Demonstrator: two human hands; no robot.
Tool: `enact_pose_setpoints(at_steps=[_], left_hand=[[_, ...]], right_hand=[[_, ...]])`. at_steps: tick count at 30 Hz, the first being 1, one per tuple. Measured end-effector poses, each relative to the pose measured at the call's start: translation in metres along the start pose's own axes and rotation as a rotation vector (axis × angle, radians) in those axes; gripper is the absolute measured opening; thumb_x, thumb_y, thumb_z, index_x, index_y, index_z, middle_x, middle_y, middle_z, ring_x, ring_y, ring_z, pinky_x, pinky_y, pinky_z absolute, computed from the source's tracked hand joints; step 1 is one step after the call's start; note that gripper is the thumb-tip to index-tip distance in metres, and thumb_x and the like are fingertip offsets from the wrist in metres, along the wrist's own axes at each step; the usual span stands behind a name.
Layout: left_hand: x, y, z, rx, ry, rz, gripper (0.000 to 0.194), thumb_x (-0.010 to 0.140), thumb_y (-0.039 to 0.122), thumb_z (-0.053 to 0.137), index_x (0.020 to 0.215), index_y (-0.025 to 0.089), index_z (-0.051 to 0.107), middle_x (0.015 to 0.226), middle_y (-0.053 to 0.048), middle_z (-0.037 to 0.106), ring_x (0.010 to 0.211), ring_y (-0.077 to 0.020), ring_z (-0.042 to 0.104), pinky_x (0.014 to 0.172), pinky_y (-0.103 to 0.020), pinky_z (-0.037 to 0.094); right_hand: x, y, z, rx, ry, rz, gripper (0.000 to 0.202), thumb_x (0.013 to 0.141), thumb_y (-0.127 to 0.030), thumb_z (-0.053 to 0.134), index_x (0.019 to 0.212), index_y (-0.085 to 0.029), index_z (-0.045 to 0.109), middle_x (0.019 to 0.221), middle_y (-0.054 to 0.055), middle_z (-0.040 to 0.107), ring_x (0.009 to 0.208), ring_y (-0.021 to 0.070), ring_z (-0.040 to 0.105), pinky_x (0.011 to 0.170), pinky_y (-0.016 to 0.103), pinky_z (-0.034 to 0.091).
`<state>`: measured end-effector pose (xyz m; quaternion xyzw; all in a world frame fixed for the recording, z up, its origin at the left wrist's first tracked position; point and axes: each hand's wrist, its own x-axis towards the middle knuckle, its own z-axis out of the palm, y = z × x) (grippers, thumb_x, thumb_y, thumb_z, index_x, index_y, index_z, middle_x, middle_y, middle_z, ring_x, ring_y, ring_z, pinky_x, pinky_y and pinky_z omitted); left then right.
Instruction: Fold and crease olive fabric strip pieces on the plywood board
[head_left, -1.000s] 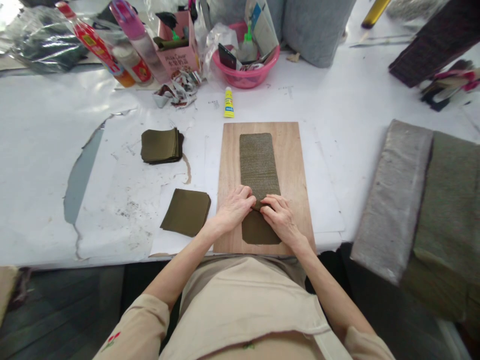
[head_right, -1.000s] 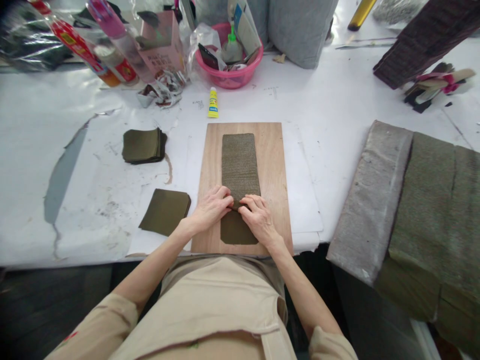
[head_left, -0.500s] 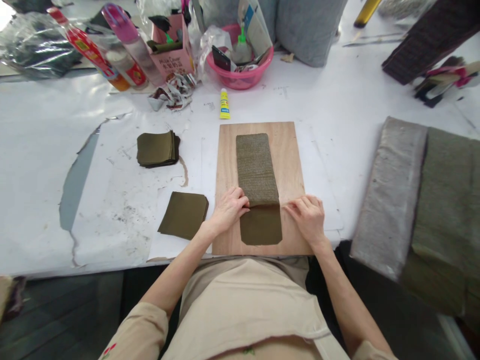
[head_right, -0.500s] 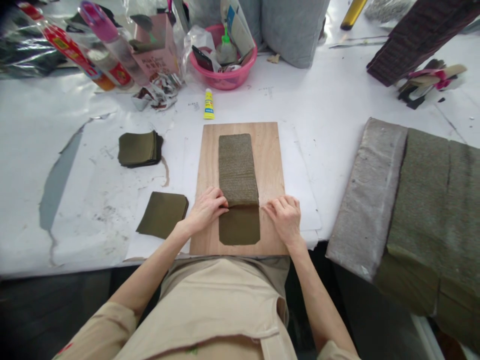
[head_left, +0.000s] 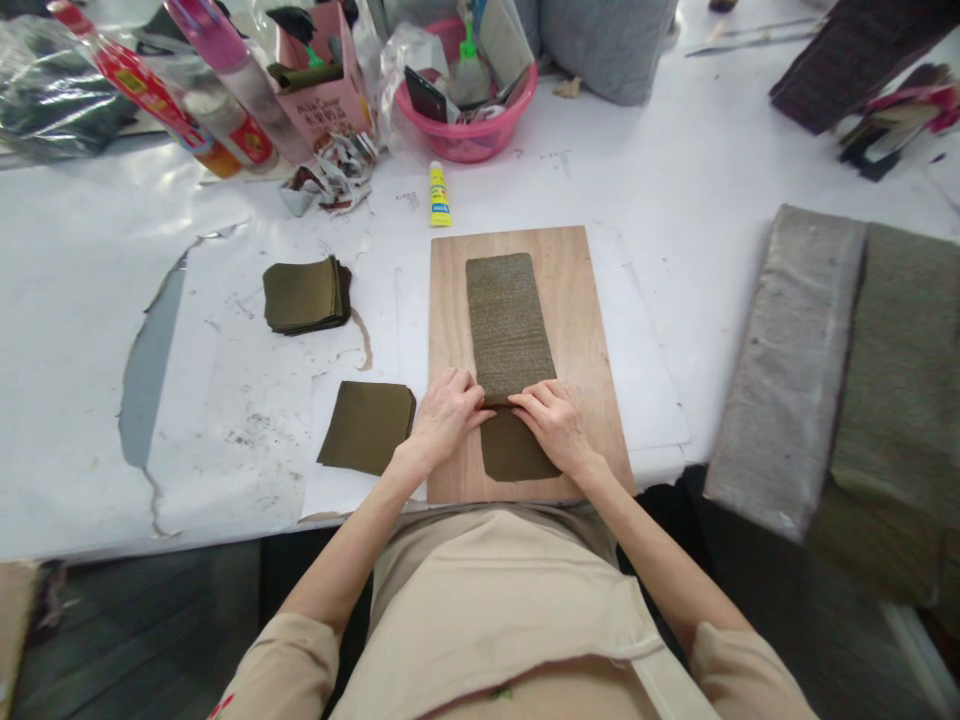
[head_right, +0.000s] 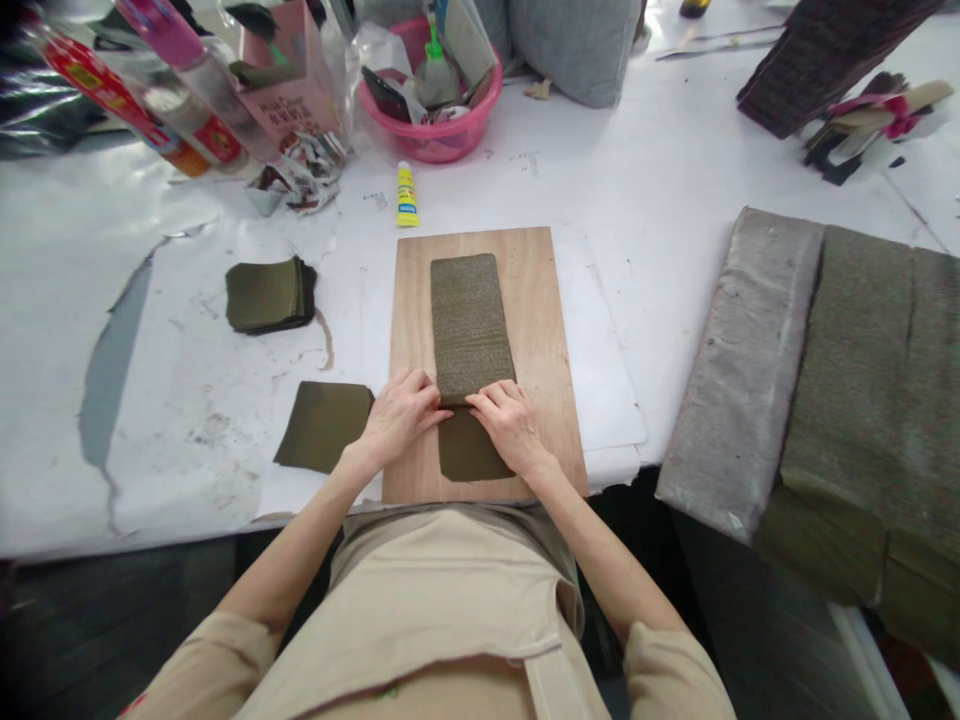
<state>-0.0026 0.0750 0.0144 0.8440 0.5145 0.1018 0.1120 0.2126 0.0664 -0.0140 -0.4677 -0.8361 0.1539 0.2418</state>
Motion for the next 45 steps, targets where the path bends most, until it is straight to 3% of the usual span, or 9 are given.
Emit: enact_pose_setpoints(at_steps=[4, 7, 19, 26, 32, 45], left_hand=[[-0.003, 0.002, 0.001, -0.063, 0.048, 0.004, 0.019, 0.085, 0.029, 0.07, 0.097, 0.019, 0.06, 0.101, -0.007, 0.056, 0.097, -0.0241, 0.05, 0.082, -0.038, 0.048], [-0.004, 0.003, 0.008, -0.148, 0.077, 0.021, 0.007, 0.091, 0.025, 0.06, 0.096, 0.02, 0.063, 0.097, -0.006, 0.058, 0.096, -0.0224, 0.052, 0.082, -0.036, 0.049], [-0.012, 0.005, 0.026, -0.305, 0.2, -0.021, 0.021, 0.099, 0.025, 0.045, 0.098, 0.02, 0.065, 0.091, -0.006, 0.061, 0.09, -0.0188, 0.057, 0.078, -0.033, 0.05], [-0.014, 0.004, 0.028, -0.31, 0.215, -0.004, 0.022, 0.099, 0.024, 0.044, 0.094, 0.019, 0.065, 0.09, -0.005, 0.062, 0.089, -0.018, 0.058, 0.077, -0.031, 0.05], [-0.014, -0.004, 0.032, -0.283, 0.276, 0.098, 0.021, 0.098, 0.019, 0.044, 0.098, 0.017, 0.065, 0.091, -0.005, 0.062, 0.087, -0.0165, 0.057, 0.073, -0.029, 0.049], [-0.018, -0.008, 0.035, -0.092, 0.221, 0.184, 0.023, 0.099, 0.017, 0.042, 0.108, 0.015, 0.063, 0.099, -0.008, 0.061, 0.093, -0.0196, 0.056, 0.078, -0.032, 0.052]], right_hand=[[0.0, 0.0, -0.001, -0.004, 0.009, 0.008, 0.019, 0.093, -0.023, 0.057, 0.108, -0.023, 0.068, 0.098, 0.006, 0.066, 0.098, 0.022, 0.056, 0.087, 0.038, 0.047], [0.0, -0.001, -0.002, 0.027, 0.032, 0.023, 0.02, 0.094, -0.024, 0.056, 0.11, -0.023, 0.068, 0.099, 0.006, 0.066, 0.098, 0.0218, 0.056, 0.088, 0.038, 0.048], [0.001, 0.0, 0.0, 0.003, 0.078, 0.043, 0.027, 0.098, -0.022, 0.047, 0.109, -0.027, 0.072, 0.095, 0.005, 0.064, 0.092, 0.0191, 0.054, 0.082, 0.033, 0.049], [-0.002, 0.002, -0.001, 0.029, 0.063, 0.038, 0.031, 0.098, -0.019, 0.046, 0.116, -0.028, 0.069, 0.094, 0.004, 0.065, 0.095, 0.019, 0.053, 0.087, 0.034, 0.047], [-0.005, 0.005, 0.002, 0.055, 0.062, 0.018, 0.031, 0.099, -0.018, 0.044, 0.113, -0.027, 0.071, 0.097, 0.005, 0.064, 0.095, 0.0191, 0.052, 0.086, 0.034, 0.046], [-0.003, 0.004, 0.002, -0.011, 0.062, -0.016, 0.028, 0.099, -0.023, 0.046, 0.11, -0.025, 0.071, 0.095, 0.006, 0.06, 0.095, 0.0191, 0.05, 0.085, 0.032, 0.044]])
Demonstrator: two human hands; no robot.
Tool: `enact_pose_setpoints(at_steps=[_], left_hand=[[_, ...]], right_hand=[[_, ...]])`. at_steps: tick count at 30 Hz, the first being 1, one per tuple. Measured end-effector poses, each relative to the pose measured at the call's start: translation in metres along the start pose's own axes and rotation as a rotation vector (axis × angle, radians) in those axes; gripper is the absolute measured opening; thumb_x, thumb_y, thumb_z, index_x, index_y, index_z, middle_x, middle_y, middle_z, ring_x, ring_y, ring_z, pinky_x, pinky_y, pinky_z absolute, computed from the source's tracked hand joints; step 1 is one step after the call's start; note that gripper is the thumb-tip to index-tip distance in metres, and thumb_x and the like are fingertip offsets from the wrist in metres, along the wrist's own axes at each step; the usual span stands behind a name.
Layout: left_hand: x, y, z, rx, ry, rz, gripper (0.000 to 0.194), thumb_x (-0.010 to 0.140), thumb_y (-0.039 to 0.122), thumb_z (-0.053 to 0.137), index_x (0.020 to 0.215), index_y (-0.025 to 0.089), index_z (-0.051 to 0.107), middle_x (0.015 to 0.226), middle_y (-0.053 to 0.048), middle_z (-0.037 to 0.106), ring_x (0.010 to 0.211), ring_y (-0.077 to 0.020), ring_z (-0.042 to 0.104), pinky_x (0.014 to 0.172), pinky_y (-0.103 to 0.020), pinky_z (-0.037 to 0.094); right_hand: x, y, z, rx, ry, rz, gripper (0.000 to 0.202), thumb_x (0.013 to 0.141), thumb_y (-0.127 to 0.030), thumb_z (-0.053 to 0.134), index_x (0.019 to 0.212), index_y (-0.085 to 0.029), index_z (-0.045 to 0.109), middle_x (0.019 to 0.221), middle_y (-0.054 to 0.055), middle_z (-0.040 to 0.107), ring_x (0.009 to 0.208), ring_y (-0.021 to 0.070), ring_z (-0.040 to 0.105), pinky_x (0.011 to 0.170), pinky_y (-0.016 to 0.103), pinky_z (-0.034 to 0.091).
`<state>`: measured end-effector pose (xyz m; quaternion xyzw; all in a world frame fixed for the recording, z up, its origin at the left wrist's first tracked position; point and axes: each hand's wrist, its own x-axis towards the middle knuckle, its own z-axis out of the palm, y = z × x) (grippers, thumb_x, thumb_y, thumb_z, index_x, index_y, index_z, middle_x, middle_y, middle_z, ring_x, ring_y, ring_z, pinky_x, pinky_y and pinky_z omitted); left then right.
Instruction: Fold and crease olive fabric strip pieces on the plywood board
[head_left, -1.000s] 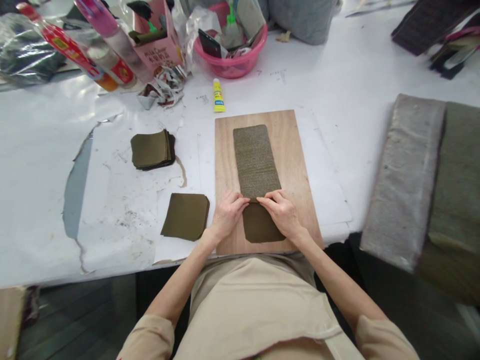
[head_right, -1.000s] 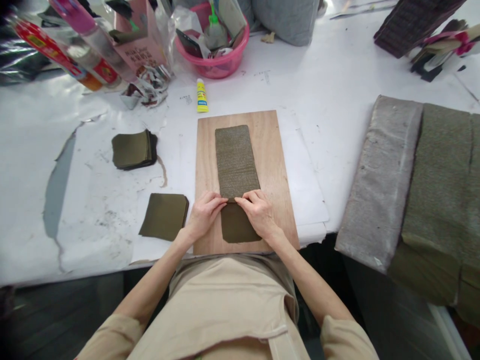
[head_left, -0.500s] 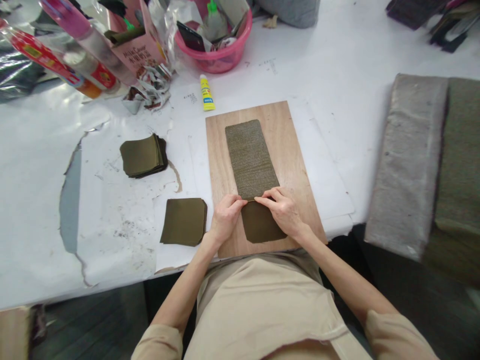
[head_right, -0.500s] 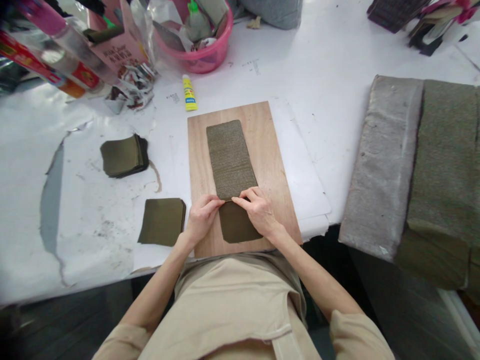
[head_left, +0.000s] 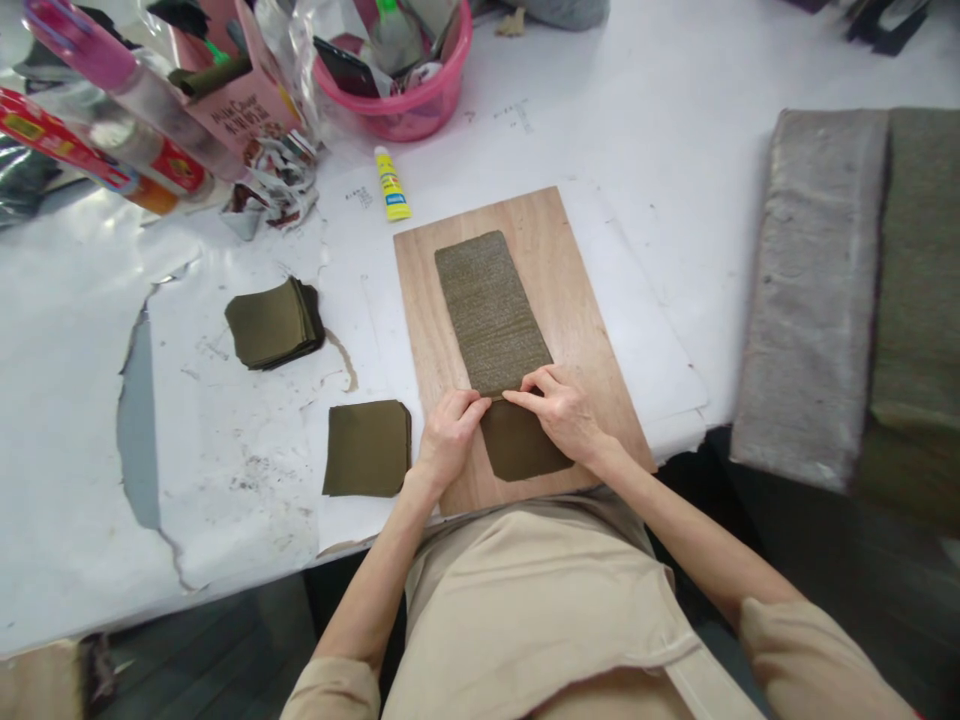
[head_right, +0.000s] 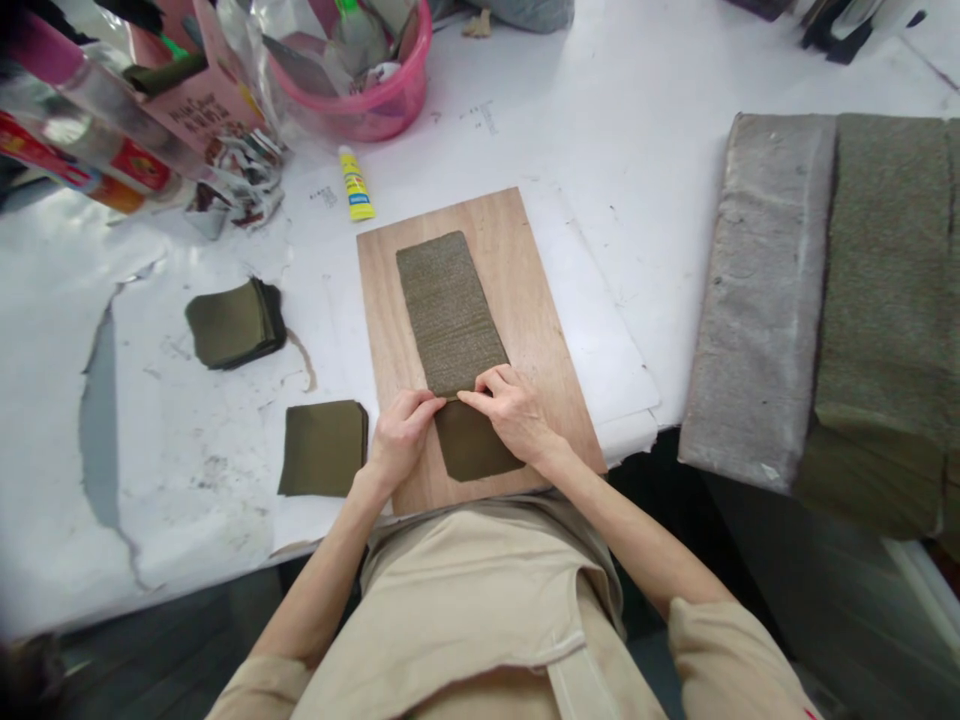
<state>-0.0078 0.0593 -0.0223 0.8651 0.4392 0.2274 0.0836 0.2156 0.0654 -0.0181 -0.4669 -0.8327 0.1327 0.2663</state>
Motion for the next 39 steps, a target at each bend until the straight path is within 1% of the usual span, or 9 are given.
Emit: enact_pose_setpoints(at_steps=[3, 10, 17, 22, 27, 31, 33, 36, 39], left_hand=[[0.001, 0.0, -0.002, -0.021, -0.014, -0.009, 0.024, 0.098, 0.016, 0.041, 0.108, 0.015, 0.063, 0.1, -0.009, 0.062, 0.094, -0.02, 0.056, 0.08, -0.033, 0.052], [0.003, 0.001, -0.002, -0.044, 0.003, -0.016, 0.023, 0.097, 0.015, 0.043, 0.107, 0.016, 0.064, 0.099, -0.009, 0.062, 0.094, -0.0197, 0.057, 0.08, -0.032, 0.052], [0.003, 0.002, -0.002, 0.008, -0.004, 0.002, 0.022, 0.097, 0.013, 0.043, 0.107, 0.015, 0.063, 0.098, -0.009, 0.062, 0.093, -0.0206, 0.056, 0.079, -0.033, 0.052], [0.002, 0.004, -0.002, 0.074, -0.013, 0.033, 0.022, 0.097, 0.014, 0.045, 0.108, 0.014, 0.063, 0.1, -0.011, 0.062, 0.094, -0.0217, 0.057, 0.079, -0.033, 0.052], [-0.003, 0.004, -0.002, 0.121, -0.022, 0.062, 0.024, 0.097, 0.014, 0.045, 0.114, 0.014, 0.061, 0.103, -0.012, 0.062, 0.096, -0.0224, 0.057, 0.079, -0.034, 0.052], [-0.011, 0.003, -0.006, 0.132, -0.043, 0.035, 0.027, 0.098, 0.016, 0.043, 0.119, 0.017, 0.06, 0.108, -0.011, 0.062, 0.102, -0.0228, 0.057, 0.085, -0.036, 0.052], [-0.013, 0.007, -0.009, 0.144, -0.03, -0.018, 0.026, 0.097, 0.016, 0.044, 0.117, 0.018, 0.061, 0.11, -0.011, 0.061, 0.105, -0.0239, 0.056, 0.088, -0.038, 0.051], [-0.012, 0.018, -0.008, 0.144, 0.038, -0.084, 0.028, 0.095, 0.012, 0.046, 0.118, 0.017, 0.062, 0.112, -0.013, 0.06, 0.111, -0.0259, 0.054, 0.094, -0.042, 0.049], [-0.009, 0.029, 0.001, 0.116, 0.011, -0.063, 0.035, 0.094, 0.01, 0.045, 0.127, 0.015, 0.056, 0.112, -0.014, 0.06, 0.112, -0.026, 0.053, 0.096, -0.043, 0.048]], right_hand=[[0.0, 0.0, 0.001, -0.053, 0.001, -0.03, 0.027, 0.098, -0.023, 0.048, 0.113, -0.026, 0.07, 0.095, 0.005, 0.06, 0.095, 0.0193, 0.05, 0.086, 0.033, 0.042], [0.0, -0.001, 0.0, -0.093, 0.003, -0.047, 0.026, 0.098, -0.023, 0.048, 0.112, -0.027, 0.07, 0.093, 0.005, 0.059, 0.095, 0.0187, 0.049, 0.085, 0.033, 0.039], [-0.001, -0.001, 0.0, -0.12, -0.014, -0.046, 0.023, 0.096, -0.023, 0.053, 0.111, -0.028, 0.069, 0.093, 0.004, 0.058, 0.095, 0.0188, 0.049, 0.085, 0.032, 0.038], [0.0, -0.002, 0.001, -0.146, 0.001, -0.061, 0.024, 0.097, -0.022, 0.051, 0.111, -0.027, 0.07, 0.091, 0.004, 0.059, 0.093, 0.0186, 0.049, 0.084, 0.033, 0.037], [0.002, -0.004, 0.002, -0.159, 0.03, -0.066, 0.025, 0.097, -0.019, 0.049, 0.109, -0.026, 0.07, 0.087, 0.004, 0.059, 0.091, 0.0181, 0.049, 0.082, 0.032, 0.037], [0.002, -0.003, 0.003, -0.155, 0.04, -0.069, 0.025, 0.097, -0.019, 0.05, 0.108, -0.027, 0.071, 0.087, 0.004, 0.06, 0.09, 0.018, 0.049, 0.083, 0.033, 0.036], [0.002, -0.002, 0.003, -0.156, 0.043, -0.075, 0.025, 0.097, -0.019, 0.05, 0.109, -0.027, 0.071, 0.087, 0.004, 0.059, 0.09, 0.0181, 0.049, 0.083, 0.033, 0.036], [0.002, -0.003, 0.003, -0.167, 0.04, -0.078, 0.027, 0.097, -0.018, 0.049, 0.109, -0.027, 0.07, 0.087, 0.004, 0.059, 0.09, 0.0182, 0.048, 0.083, 0.033, 0.036], [0.002, -0.004, 0.002, -0.176, 0.02, -0.074, 0.027, 0.097, -0.017, 0.048, 0.109, -0.027, 0.07, 0.089, 0.004, 0.06, 0.092, 0.0184, 0.048, 0.083, 0.033, 0.036]])
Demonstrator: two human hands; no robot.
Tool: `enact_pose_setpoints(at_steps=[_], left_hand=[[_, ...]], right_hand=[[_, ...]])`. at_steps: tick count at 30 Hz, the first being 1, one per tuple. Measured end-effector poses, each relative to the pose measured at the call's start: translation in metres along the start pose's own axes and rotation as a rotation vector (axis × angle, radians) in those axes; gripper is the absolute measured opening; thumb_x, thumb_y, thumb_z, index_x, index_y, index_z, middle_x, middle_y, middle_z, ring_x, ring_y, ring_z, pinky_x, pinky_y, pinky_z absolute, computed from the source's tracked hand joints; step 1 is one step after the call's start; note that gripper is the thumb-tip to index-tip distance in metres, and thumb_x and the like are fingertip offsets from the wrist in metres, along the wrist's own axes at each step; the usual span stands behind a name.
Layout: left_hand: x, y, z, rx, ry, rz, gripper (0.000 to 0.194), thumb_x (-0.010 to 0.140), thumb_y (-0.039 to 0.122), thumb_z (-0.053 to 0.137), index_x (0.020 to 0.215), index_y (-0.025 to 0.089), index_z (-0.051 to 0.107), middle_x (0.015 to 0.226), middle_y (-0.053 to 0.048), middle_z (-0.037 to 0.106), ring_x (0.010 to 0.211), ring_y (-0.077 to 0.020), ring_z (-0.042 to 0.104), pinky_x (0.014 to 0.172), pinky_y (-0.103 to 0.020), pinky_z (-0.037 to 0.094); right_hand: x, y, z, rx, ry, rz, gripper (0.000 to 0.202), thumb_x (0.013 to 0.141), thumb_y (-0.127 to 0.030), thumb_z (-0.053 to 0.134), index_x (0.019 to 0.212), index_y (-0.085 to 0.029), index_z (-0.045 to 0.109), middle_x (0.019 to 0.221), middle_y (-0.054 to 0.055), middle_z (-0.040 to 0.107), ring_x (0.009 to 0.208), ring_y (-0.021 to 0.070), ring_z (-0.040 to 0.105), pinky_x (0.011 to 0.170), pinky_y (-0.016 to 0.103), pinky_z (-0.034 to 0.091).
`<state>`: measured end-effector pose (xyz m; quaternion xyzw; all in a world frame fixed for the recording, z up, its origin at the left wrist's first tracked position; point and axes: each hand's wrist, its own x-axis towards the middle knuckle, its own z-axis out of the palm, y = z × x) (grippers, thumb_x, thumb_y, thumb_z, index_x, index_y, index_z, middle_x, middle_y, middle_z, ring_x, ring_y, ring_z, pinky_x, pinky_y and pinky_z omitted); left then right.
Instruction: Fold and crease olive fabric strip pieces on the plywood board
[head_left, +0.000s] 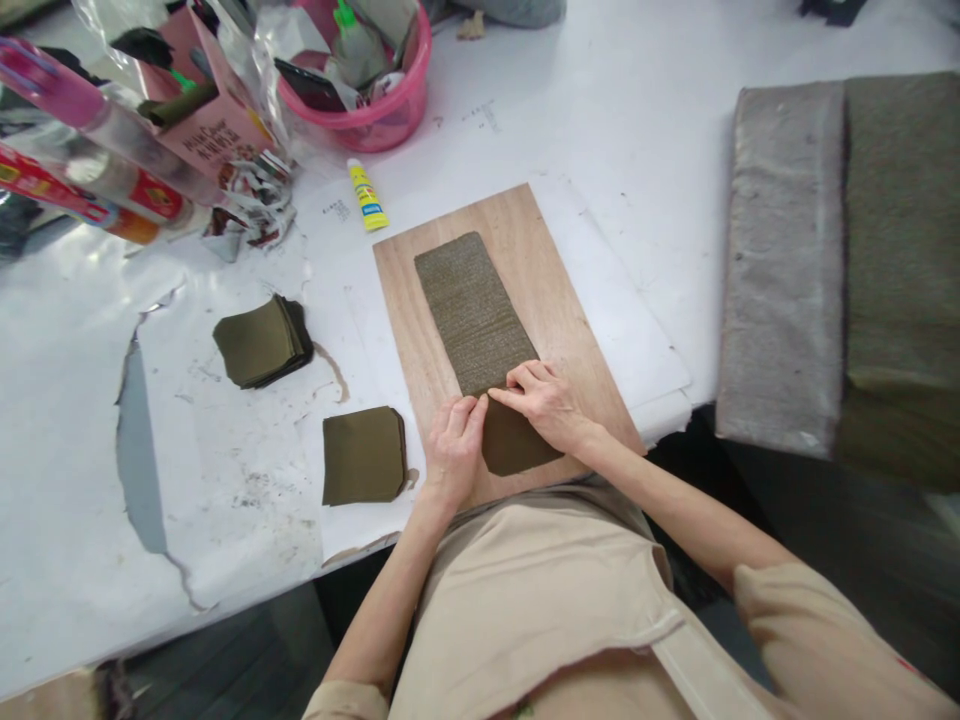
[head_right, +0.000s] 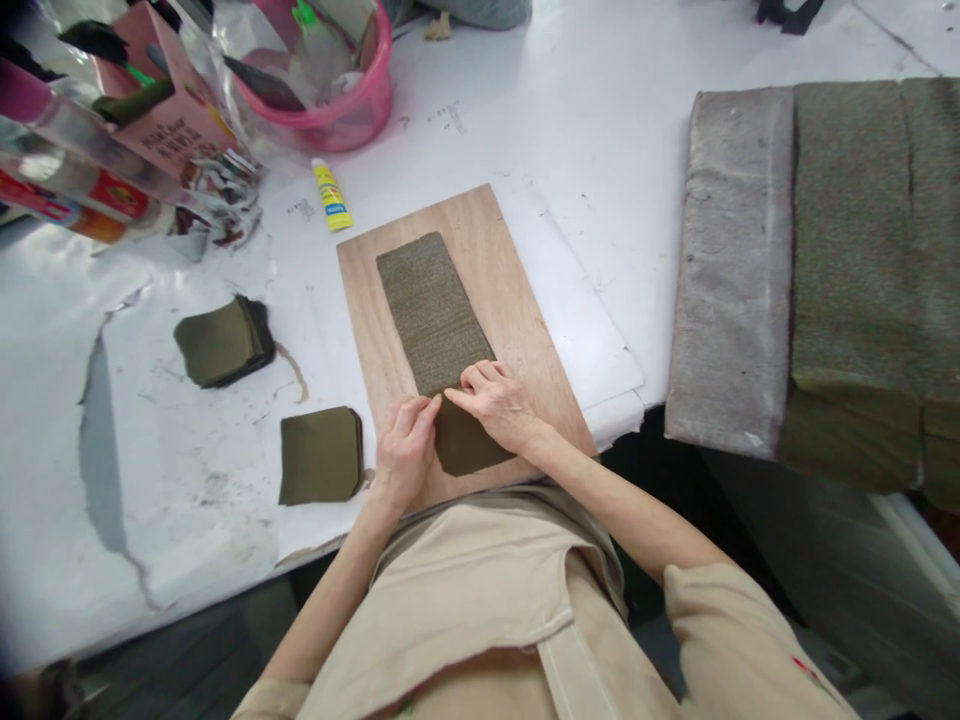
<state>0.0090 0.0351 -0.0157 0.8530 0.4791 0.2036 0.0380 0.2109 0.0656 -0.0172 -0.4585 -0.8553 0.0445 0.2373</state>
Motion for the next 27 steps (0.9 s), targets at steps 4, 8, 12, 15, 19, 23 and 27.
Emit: enact_pose_setpoints(at_steps=[4, 8, 12, 15, 19, 23, 27], left_hand=[[0.0, 0.004, 0.011, 0.018, -0.038, 0.008, 0.038, 0.095, 0.011, 0.044, 0.132, 0.015, 0.053, 0.114, -0.015, 0.06, 0.114, -0.0265, 0.053, 0.096, -0.044, 0.048], [-0.001, 0.0, 0.011, 0.039, -0.06, 0.019, 0.039, 0.096, 0.012, 0.042, 0.134, 0.016, 0.05, 0.113, -0.013, 0.058, 0.113, -0.0254, 0.053, 0.096, -0.042, 0.048], [0.0, 0.0, 0.008, 0.035, -0.09, 0.015, 0.041, 0.097, 0.013, 0.041, 0.137, 0.016, 0.048, 0.113, -0.013, 0.057, 0.112, -0.0251, 0.053, 0.094, -0.042, 0.049], [0.0, 0.0, 0.007, 0.046, -0.11, 0.006, 0.043, 0.097, 0.014, 0.041, 0.139, 0.019, 0.046, 0.113, -0.013, 0.057, 0.111, -0.0251, 0.053, 0.092, -0.042, 0.049], [0.003, 0.003, 0.004, 0.129, -0.164, 0.027, 0.046, 0.096, 0.014, 0.043, 0.142, 0.021, 0.042, 0.116, -0.013, 0.057, 0.116, -0.0274, 0.051, 0.093, -0.043, 0.048], [0.01, 0.008, -0.002, 0.19, -0.23, 0.086, 0.046, 0.095, 0.013, 0.042, 0.141, 0.017, 0.041, 0.122, -0.015, 0.056, 0.12, -0.0298, 0.049, 0.095, -0.046, 0.046], [0.016, 0.011, -0.005, 0.204, -0.264, 0.109, 0.047, 0.095, 0.012, 0.041, 0.142, 0.018, 0.039, 0.12, -0.015, 0.057, 0.115, -0.0275, 0.052, 0.093, -0.044, 0.047]], right_hand=[[0.0, 0.006, -0.003, 0.025, -0.016, -0.028, 0.024, 0.097, -0.021, 0.05, 0.111, -0.026, 0.069, 0.092, 0.005, 0.061, 0.095, 0.0186, 0.049, 0.086, 0.034, 0.036], [-0.001, 0.022, -0.008, 0.091, -0.03, -0.084, 0.023, 0.097, -0.021, 0.051, 0.11, -0.025, 0.069, 0.093, 0.004, 0.062, 0.095, 0.018, 0.049, 0.087, 0.033, 0.038], [-0.002, 0.034, -0.011, 0.113, -0.047, -0.119, 0.023, 0.096, -0.019, 0.051, 0.108, -0.024, 0.07, 0.093, 0.005, 0.062, 0.094, 0.0173, 0.05, 0.086, 0.032, 0.04], [-0.002, 0.036, -0.011, 0.117, -0.05, -0.124, 0.024, 0.096, -0.018, 0.051, 0.109, -0.024, 0.07, 0.092, 0.005, 0.061, 0.093, 0.0174, 0.05, 0.085, 0.032, 0.041], [-0.003, 0.034, -0.011, 0.107, -0.049, -0.121, 0.025, 0.096, -0.018, 0.051, 0.111, -0.024, 0.069, 0.093, 0.006, 0.061, 0.094, 0.0182, 0.05, 0.085, 0.032, 0.041], [-0.003, 0.034, -0.01, 0.102, -0.052, -0.128, 0.025, 0.096, -0.017, 0.051, 0.112, -0.023, 0.069, 0.095, 0.006, 0.062, 0.096, 0.0189, 0.05, 0.085, 0.033, 0.04], [-0.004, 0.039, -0.013, 0.111, -0.037, -0.127, 0.025, 0.095, -0.018, 0.052, 0.111, -0.025, 0.07, 0.092, 0.005, 0.062, 0.094, 0.0182, 0.05, 0.084, 0.033, 0.04]])
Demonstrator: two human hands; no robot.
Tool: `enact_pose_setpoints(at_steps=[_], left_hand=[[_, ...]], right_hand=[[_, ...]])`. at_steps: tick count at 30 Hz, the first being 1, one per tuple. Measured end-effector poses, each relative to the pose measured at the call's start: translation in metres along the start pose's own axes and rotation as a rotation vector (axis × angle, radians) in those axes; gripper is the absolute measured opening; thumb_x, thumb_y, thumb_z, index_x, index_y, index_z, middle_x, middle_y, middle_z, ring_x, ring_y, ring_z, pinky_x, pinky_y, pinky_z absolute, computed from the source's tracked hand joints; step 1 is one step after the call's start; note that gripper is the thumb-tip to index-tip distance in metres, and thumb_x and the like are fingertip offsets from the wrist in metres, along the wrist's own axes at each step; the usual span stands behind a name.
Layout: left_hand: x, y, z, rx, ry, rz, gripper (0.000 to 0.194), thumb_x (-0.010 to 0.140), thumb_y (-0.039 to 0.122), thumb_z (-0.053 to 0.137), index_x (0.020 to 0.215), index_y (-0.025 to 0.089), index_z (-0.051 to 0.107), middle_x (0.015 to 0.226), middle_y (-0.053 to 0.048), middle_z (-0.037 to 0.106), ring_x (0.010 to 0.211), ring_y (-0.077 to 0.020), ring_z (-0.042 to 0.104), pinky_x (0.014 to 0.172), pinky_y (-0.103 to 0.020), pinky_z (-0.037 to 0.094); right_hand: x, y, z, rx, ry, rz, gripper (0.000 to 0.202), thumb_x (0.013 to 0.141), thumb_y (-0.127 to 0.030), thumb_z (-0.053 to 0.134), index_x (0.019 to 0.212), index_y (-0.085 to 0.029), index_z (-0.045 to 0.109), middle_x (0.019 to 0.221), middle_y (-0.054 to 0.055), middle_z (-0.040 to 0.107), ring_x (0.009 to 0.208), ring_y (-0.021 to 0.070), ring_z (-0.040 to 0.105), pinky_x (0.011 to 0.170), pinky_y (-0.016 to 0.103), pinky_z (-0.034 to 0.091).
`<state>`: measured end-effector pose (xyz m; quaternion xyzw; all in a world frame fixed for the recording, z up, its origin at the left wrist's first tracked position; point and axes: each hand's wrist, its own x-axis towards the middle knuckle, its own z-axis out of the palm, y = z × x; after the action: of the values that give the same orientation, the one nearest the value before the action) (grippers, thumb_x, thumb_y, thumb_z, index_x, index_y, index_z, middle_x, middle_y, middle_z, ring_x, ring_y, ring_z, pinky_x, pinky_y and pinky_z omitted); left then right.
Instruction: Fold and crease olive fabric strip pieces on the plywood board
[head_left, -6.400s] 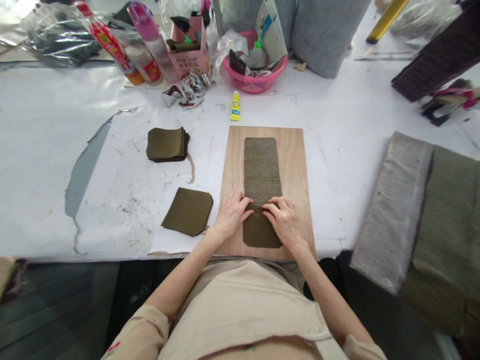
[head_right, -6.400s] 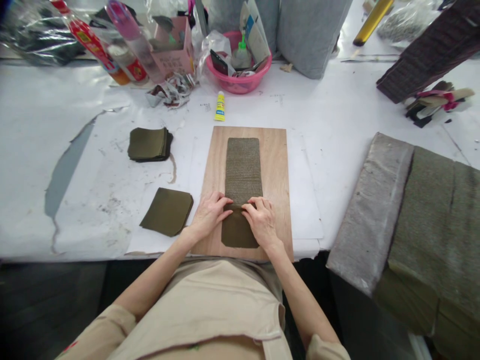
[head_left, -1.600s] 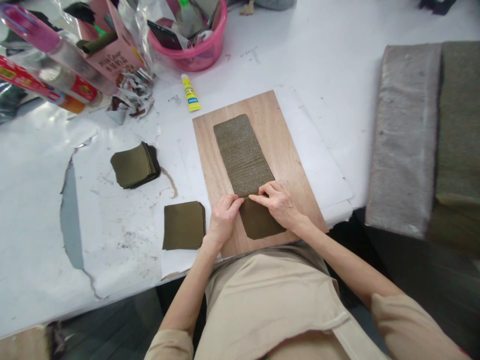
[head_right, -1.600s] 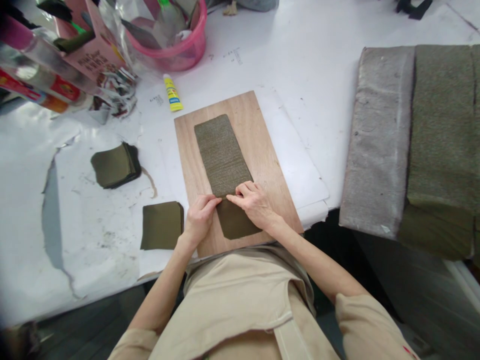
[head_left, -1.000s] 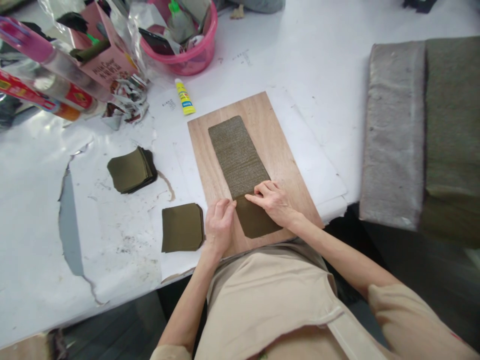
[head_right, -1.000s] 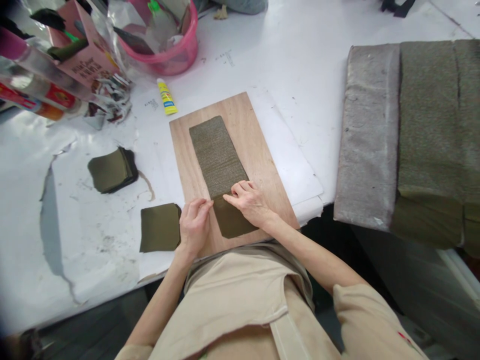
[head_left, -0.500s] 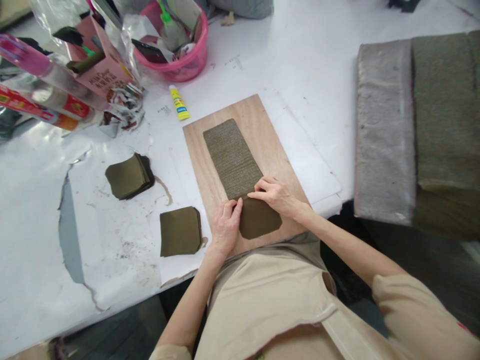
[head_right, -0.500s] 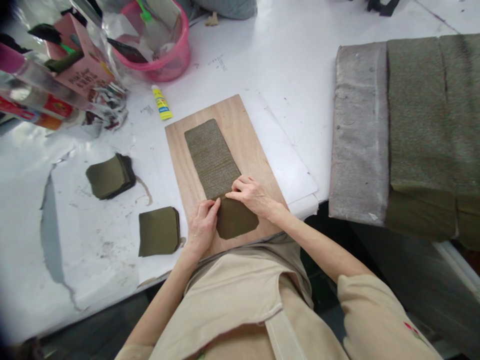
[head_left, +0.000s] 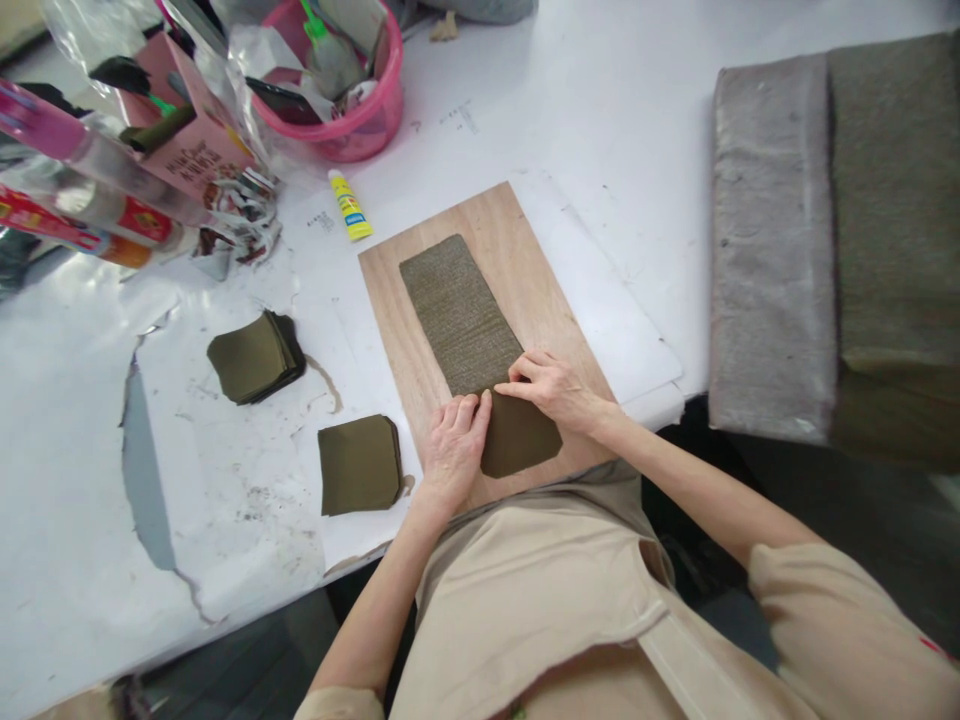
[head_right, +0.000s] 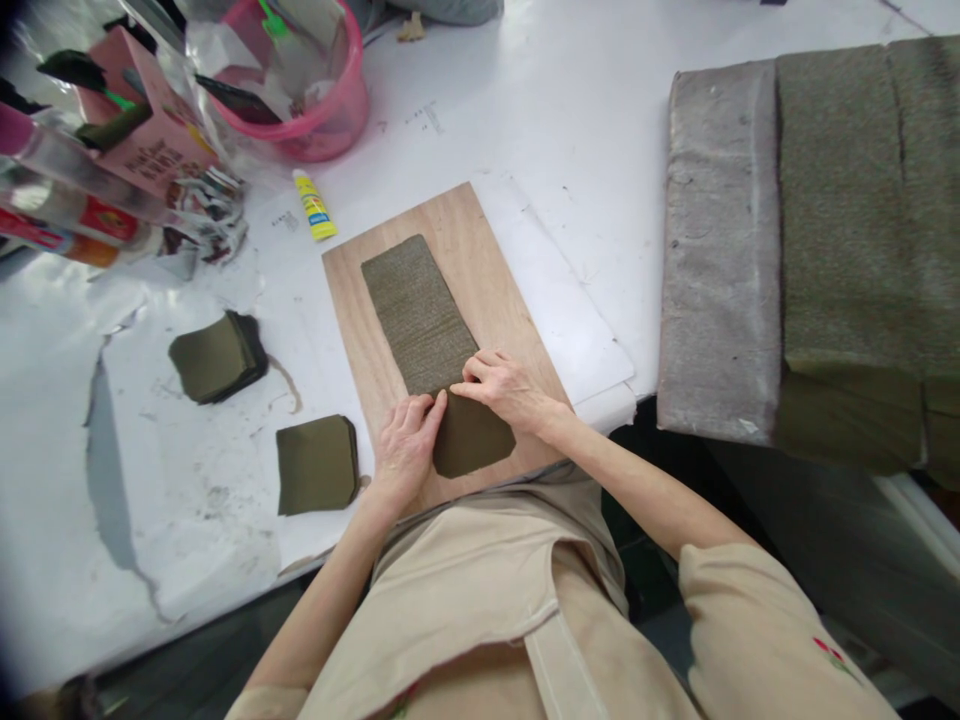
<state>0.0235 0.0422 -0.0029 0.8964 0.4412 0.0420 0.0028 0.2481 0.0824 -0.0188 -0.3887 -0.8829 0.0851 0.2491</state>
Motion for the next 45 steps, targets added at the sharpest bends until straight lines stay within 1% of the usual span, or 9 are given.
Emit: enact_pose_setpoints(at_steps=[5, 8, 10, 17, 23, 29, 32, 39, 45], left_hand=[[0.003, 0.0, -0.004, 0.03, -0.034, 0.02, 0.05, 0.093, 0.011, 0.042, 0.143, 0.018, 0.039, 0.12, -0.015, 0.057, 0.114, -0.0282, 0.052, 0.092, -0.044, 0.046], [0.005, 0.0, -0.007, 0.025, -0.05, 0.038, 0.05, 0.093, 0.01, 0.042, 0.142, 0.016, 0.039, 0.12, -0.016, 0.056, 0.115, -0.0292, 0.051, 0.093, -0.044, 0.044], [0.007, 0.0, -0.008, 0.011, -0.055, 0.058, 0.051, 0.093, 0.01, 0.041, 0.143, 0.016, 0.038, 0.121, -0.015, 0.056, 0.116, -0.0285, 0.05, 0.094, -0.044, 0.043], [0.013, 0.0, -0.013, 0.022, -0.108, 0.09, 0.055, 0.092, 0.009, 0.042, 0.146, 0.019, 0.034, 0.12, -0.014, 0.056, 0.112, -0.0269, 0.052, 0.091, -0.042, 0.043], [0.019, 0.003, -0.015, 0.011, -0.122, 0.094, 0.053, 0.093, 0.01, 0.044, 0.145, 0.02, 0.036, 0.113, -0.013, 0.057, 0.106, -0.0264, 0.054, 0.089, -0.042, 0.044], [0.025, 0.005, -0.013, 0.004, -0.102, 0.139, 0.053, 0.092, 0.007, 0.041, 0.144, 0.016, 0.036, 0.121, -0.014, 0.055, 0.114, -0.0267, 0.05, 0.093, -0.041, 0.042], [0.028, 0.006, -0.015, 0.016, -0.129, 0.146, 0.053, 0.092, 0.007, 0.041, 0.144, 0.017, 0.036, 0.121, -0.013, 0.055, 0.113, -0.0264, 0.05, 0.092, -0.041, 0.042], [0.034, 0.009, -0.02, 0.045, -0.207, 0.149, 0.054, 0.093, 0.01, 0.044, 0.146, 0.015, 0.035, 0.12, -0.014, 0.054, 0.111, -0.0271, 0.05, 0.09, -0.041, 0.044], [0.033, 0.01, -0.019, 0.033, -0.213, 0.131, 0.054, 0.093, 0.011, 0.044, 0.146, 0.017, 0.035, 0.119, -0.014, 0.054, 0.111, -0.027, 0.05, 0.091, -0.041, 0.043]], right_hand=[[-0.004, 0.01, -0.01, 0.008, -0.002, -0.023, 0.025, 0.097, -0.019, 0.048, 0.108, -0.021, 0.071, 0.091, 0.006, 0.063, 0.092, 0.0179, 0.051, 0.087, 0.033, 0.041], [-0.005, 0.015, -0.013, 0.005, -0.005, -0.033, 0.025, 0.097, -0.019, 0.049, 0.107, -0.023, 0.071, 0.091, 0.006, 0.063, 0.09, 0.0177, 0.05, 0.084, 0.032, 0.041], [-0.006, 0.016, -0.013, 0.013, -0.003, -0.03, 0.024, 0.096, -0.018, 0.05, 0.107, -0.024, 0.071, 0.091, 0.005, 0.063, 0.089, 0.0177, 0.05, 0.082, 0.032, 0.041], [-0.01, 0.014, -0.013, 0.006, -0.028, -0.008, 0.026, 0.096, -0.017, 0.049, 0.112, -0.023, 0.069, 0.094, 0.006, 0.062, 0.091, 0.0182, 0.05, 0.082, 0.032, 0.042], [-0.016, 0.016, -0.017, 0.002, -0.019, 0.024, 0.026, 0.097, -0.018, 0.048, 0.11, -0.022, 0.07, 0.093, 0.006, 0.061, 0.091, 0.018, 0.05, 0.082, 0.031, 0.044], [-0.017, 0.017, -0.019, 0.016, 0.005, 0.054, 0.024, 0.096, -0.017, 0.05, 0.106, -0.021, 0.071, 0.091, 0.007, 0.062, 0.089, 0.0179, 0.051, 0.079, 0.03, 0.044], [-0.018, 0.017, -0.019, -0.004, 0.006, 0.066, 0.025, 0.096, -0.017, 0.049, 0.105, -0.022, 0.072, 0.091, 0.006, 0.063, 0.089, 0.018, 0.051, 0.079, 0.03, 0.044], [-0.022, 0.018, -0.017, -0.03, 0.012, 0.076, 0.024, 0.097, -0.018, 0.048, 0.107, -0.021, 0.07, 0.094, 0.006, 0.064, 0.091, 0.0188, 0.051, 0.078, 0.031, 0.044], [-0.022, 0.016, -0.019, 0.009, 0.049, 0.11, 0.022, 0.097, -0.023, 0.05, 0.108, -0.019, 0.069, 0.091, 0.006, 0.065, 0.088, 0.0181, 0.053, 0.077, 0.029, 0.045]])
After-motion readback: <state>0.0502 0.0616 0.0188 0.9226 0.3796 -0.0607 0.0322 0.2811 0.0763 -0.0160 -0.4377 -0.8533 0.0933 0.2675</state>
